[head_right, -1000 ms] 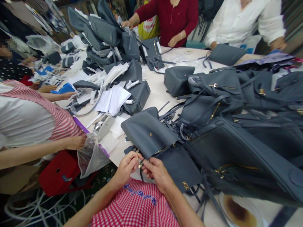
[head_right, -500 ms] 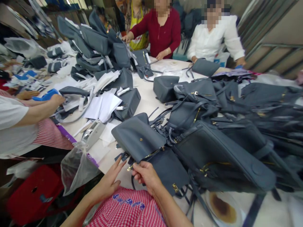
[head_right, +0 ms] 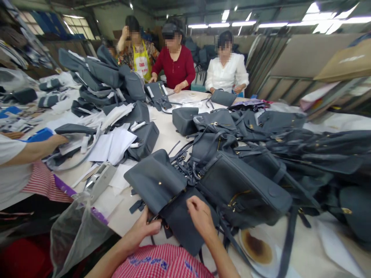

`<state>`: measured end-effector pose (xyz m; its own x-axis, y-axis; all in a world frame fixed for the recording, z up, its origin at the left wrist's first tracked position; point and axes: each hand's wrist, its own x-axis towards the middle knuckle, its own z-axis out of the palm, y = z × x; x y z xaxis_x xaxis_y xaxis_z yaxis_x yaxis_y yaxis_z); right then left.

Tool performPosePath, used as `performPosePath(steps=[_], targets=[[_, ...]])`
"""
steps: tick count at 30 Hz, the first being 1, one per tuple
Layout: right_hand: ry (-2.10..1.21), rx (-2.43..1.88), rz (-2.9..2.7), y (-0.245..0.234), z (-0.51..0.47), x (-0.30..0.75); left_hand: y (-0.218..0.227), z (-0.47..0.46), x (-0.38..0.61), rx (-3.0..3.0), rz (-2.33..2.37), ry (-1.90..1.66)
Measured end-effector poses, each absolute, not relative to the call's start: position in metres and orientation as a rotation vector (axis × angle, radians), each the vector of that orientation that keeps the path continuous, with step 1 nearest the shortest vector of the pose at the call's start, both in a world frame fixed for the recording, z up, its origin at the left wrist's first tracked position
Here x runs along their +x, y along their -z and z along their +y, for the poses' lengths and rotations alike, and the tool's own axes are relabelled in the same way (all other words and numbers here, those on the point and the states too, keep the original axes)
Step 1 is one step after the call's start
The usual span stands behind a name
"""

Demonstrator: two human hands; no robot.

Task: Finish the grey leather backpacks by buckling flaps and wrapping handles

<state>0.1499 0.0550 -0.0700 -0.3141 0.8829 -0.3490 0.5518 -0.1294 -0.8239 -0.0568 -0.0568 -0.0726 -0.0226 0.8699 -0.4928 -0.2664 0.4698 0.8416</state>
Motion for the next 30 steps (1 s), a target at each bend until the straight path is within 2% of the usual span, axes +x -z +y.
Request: performPosePath(steps=[3, 6, 11, 15, 18, 21, 26, 30], targets=[[-1.084, -1.681, -1.869, 0.091, 0.054, 0.192, 0.072, -0.053, -0.052, 0.404, 1.362, -1.110], [-0.946, -1.686, -1.940, 0.107, 0.047, 0.215, 0.072, -0.043, -0.050, 0.317, 1.457, -1.182], [-0.936, -1.749, -1.979, 0.108, 0.048, 0.215, 0.067, -0.023, -0.057, 0.367, 1.504, -1.192], [-1.117, -1.848, -1.838, 0.090, 0.061, 0.205, 0.055, -0.004, -0.069, 0.486, 1.519, -1.094], [-1.393, -1.777, -1.714, 0.059, 0.075, 0.200, 0.038, 0.012, -0.082, 0.601, 1.578, -0.995], [-1.583, -1.590, -1.635, 0.007, 0.091, 0.197, 0.009, 0.019, -0.094, 0.757, 1.643, -0.955], [-1.674, -1.249, -1.704, -0.103, 0.111, 0.171, -0.031, 0.002, -0.080, 1.423, 1.791, -0.886], [-1.609, -1.128, -1.824, -0.162, 0.113, 0.124, -0.041, -0.019, -0.054, 1.391, 1.414, -0.817]])
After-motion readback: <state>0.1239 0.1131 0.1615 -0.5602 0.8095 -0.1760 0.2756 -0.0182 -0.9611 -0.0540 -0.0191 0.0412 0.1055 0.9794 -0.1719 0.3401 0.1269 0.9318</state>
